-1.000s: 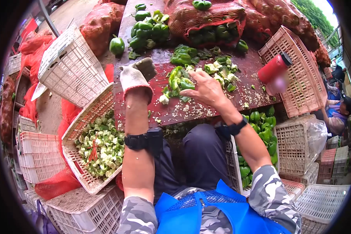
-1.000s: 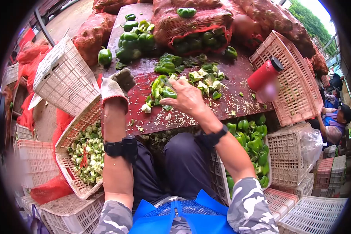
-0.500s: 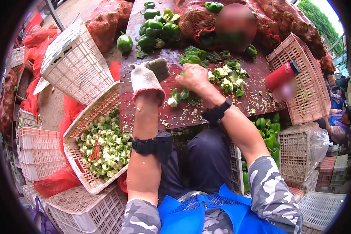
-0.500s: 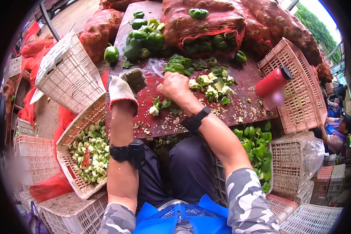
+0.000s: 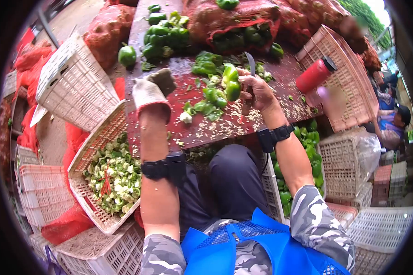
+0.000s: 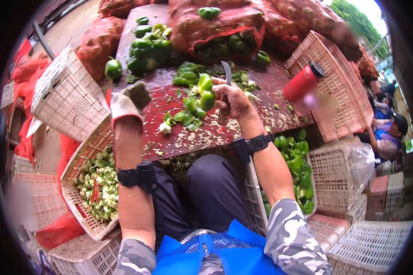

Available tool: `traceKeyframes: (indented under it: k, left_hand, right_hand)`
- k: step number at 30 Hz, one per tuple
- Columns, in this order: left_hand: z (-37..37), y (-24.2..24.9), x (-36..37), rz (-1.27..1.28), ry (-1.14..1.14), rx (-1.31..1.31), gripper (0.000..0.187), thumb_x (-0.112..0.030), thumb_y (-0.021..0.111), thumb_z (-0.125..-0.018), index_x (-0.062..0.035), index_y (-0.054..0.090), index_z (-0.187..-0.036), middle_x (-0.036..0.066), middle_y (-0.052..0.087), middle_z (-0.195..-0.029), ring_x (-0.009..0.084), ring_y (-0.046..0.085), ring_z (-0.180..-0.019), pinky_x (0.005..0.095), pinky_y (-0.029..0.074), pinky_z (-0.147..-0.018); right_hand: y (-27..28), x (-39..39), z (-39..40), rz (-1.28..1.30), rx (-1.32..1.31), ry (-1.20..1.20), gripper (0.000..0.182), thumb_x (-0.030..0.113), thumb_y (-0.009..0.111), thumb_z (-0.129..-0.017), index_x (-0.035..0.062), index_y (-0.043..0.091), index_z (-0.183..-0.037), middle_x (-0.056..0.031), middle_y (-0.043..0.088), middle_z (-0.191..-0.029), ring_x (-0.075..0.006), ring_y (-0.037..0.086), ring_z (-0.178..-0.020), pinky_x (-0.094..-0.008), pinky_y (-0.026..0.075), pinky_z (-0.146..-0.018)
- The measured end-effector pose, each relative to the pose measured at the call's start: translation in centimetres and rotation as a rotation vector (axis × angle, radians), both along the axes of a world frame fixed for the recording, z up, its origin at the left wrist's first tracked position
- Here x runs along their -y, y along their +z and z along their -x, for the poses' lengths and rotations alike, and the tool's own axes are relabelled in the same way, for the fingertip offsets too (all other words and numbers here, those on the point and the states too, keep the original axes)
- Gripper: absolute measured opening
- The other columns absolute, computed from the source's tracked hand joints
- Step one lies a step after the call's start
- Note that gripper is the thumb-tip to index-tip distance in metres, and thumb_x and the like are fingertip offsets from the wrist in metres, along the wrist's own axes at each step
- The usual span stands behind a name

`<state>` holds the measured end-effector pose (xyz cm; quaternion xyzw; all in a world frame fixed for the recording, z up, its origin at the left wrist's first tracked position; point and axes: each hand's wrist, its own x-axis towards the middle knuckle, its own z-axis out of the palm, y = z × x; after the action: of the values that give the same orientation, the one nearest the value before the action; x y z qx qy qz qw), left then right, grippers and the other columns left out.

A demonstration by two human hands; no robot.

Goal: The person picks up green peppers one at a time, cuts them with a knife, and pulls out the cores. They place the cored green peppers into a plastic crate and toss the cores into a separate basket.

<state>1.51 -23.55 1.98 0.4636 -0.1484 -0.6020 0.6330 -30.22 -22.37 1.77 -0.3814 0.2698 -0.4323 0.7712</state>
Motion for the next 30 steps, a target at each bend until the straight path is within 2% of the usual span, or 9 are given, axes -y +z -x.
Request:
traceKeyframes:
  k: [3,9,12,16,19,22,25,28,30]
  left_hand:
    - [-0.6,-1.1,0.8,0.022,-0.006,-0.064,0.093,-0.059,0.004,-0.1,0.0047,0.072,-0.098,0.022,0.072,-0.088,0.0384,0.07,-0.077,0.0517,0.059,-0.075]
    - [0.5,0.1,0.0,-0.019,-0.004,0.034,0.088,-0.059,0.01,-0.1,0.0058,0.067,-0.116,0.022,0.07,-0.112,0.0383,0.066,-0.103,0.053,0.054,-0.093]
    - [-0.8,-1.0,0.9,-0.035,-0.067,-0.015,0.072,-0.049,0.02,-0.102,0.0038,0.068,-0.114,0.018,0.071,-0.106,0.0356,0.067,-0.096,0.0502,0.055,-0.089]
    - [-1.3,-1.3,0.7,0.055,-0.094,-0.018,0.053,-0.034,0.033,-0.099,0.0025,0.068,-0.113,0.015,0.072,-0.102,0.0326,0.067,-0.093,0.0461,0.055,-0.09]
    - [-2.5,-3.3,1.8,0.132,-0.237,-0.113,0.055,-0.035,0.031,-0.101,0.0027,0.068,-0.114,0.015,0.072,-0.105,0.0326,0.068,-0.097,0.0471,0.054,-0.093]
    - [-0.8,-1.5,0.0,0.065,-0.094,0.021,0.053,-0.035,0.032,-0.102,0.0023,0.068,-0.116,0.016,0.071,-0.109,0.0316,0.068,-0.1,0.0467,0.054,-0.095]
    - [-1.8,-2.0,1.1,0.052,-0.105,0.123,0.047,-0.028,0.034,-0.104,0.0005,0.067,-0.121,0.015,0.07,-0.116,0.03,0.069,-0.1,0.0444,0.056,-0.094]
    - [-2.8,-2.8,2.3,0.068,-0.115,0.121,0.039,-0.019,0.039,-0.102,0.0004,0.064,-0.126,0.015,0.069,-0.119,0.0288,0.068,-0.106,0.0429,0.055,-0.099]
    - [-3.4,-3.5,2.6,0.125,-0.162,0.068,0.037,-0.016,0.042,-0.102,0.0013,0.063,-0.127,0.016,0.069,-0.118,0.0292,0.068,-0.106,0.0428,0.055,-0.099]
  right_hand:
    - [0.9,-4.5,4.0,0.004,-0.075,-0.148,0.055,0.011,0.054,-0.087,-0.0018,0.047,-0.14,-0.0148,0.067,-0.11,-0.006,0.052,-0.057,-0.016,0.038,-0.043]
    - [1.9,-13.8,12.6,-0.089,-0.252,-0.327,0.053,0.009,0.053,-0.088,-0.0011,0.049,-0.14,-0.0078,0.067,-0.102,-0.0048,0.045,-0.052,-0.0179,0.037,-0.044]
    - [0.5,-18.5,17.6,-0.164,-0.445,-0.499,0.046,0.005,0.058,-0.09,-0.0018,0.055,-0.135,0.0004,0.064,-0.094,-0.0011,0.043,-0.052,-0.0165,0.037,-0.044]
    - [0.6,-23.6,19.7,-0.197,-0.641,-0.6,0.047,0.007,0.062,-0.092,-0.002,0.053,-0.137,0.0011,0.064,-0.091,-0.0008,0.044,-0.052,-0.0169,0.037,-0.045]
    - [-1.0,-25.8,19.4,-0.216,-0.833,-0.56,0.049,0.01,0.067,-0.089,-0.0027,0.056,-0.135,0.0034,0.058,-0.081,-0.0033,0.042,-0.048,-0.0191,0.037,-0.044]
    - [-0.4,-28.0,19.1,-0.255,-0.823,-0.569,0.05,0.012,0.067,-0.089,-0.0021,0.056,-0.136,0.0061,0.054,-0.075,-0.0029,0.041,-0.049,-0.0196,0.037,-0.044]
    - [0.2,-31.1,20.7,-0.3,-0.921,-0.507,0.051,0.013,0.067,-0.089,-0.0011,0.055,-0.137,0.0078,0.05,-0.07,-0.0022,0.041,-0.049,-0.0192,0.034,-0.044]
    - [0.6,-34.7,21.1,-0.414,-1.003,-0.371,0.05,0.012,0.067,-0.089,0.0017,0.057,-0.136,0.007,0.052,-0.072,-0.0021,0.042,-0.05,-0.0201,0.034,-0.044]
    - [-0.7,-37.8,22.0,-0.368,-0.971,-0.305,0.048,0.013,0.069,-0.088,0.0022,0.06,-0.134,0.0043,0.057,-0.075,-0.0034,0.044,-0.053,-0.021,0.036,-0.046]
